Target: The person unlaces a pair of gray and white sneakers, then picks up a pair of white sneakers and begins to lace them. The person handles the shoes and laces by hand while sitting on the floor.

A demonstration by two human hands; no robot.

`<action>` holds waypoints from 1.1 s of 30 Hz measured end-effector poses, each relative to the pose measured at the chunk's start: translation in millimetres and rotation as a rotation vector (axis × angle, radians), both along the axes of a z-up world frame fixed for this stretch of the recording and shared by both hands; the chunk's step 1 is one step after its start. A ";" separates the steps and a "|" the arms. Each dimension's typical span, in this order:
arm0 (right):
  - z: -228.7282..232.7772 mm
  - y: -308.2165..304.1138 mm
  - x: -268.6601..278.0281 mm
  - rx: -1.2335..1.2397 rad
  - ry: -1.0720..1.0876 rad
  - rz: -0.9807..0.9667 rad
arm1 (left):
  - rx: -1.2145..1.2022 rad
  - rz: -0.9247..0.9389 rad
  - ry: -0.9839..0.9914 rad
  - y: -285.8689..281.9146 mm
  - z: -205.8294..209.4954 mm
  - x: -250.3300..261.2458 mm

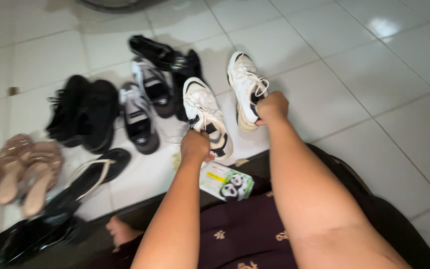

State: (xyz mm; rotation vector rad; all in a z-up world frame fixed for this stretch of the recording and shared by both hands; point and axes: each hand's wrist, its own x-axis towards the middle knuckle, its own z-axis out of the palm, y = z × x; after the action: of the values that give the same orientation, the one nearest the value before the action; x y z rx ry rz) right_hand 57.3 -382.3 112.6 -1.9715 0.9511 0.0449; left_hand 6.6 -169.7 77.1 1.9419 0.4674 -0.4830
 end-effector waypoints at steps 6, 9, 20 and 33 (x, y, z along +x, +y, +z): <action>35.4 33.4 -4.6 0.049 -0.102 0.311 | 0.050 0.064 -0.062 68.3 31.3 -32.0; 36.0 60.4 -9.3 0.111 -0.109 0.419 | 0.056 0.139 -0.082 99.7 39.8 -53.7; 22.9 144.6 -41.4 0.249 0.066 0.795 | 0.134 0.392 -0.049 199.4 32.8 -127.2; -6.5 169.8 -58.4 0.229 0.221 0.895 | 0.053 0.376 0.080 224.6 5.3 -147.7</action>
State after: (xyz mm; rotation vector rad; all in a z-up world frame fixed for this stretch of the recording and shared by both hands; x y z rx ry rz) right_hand -1.1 -212.6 106.0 -2.0440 0.1119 0.8458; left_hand -141.2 54.9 82.5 1.8322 0.8843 -0.3072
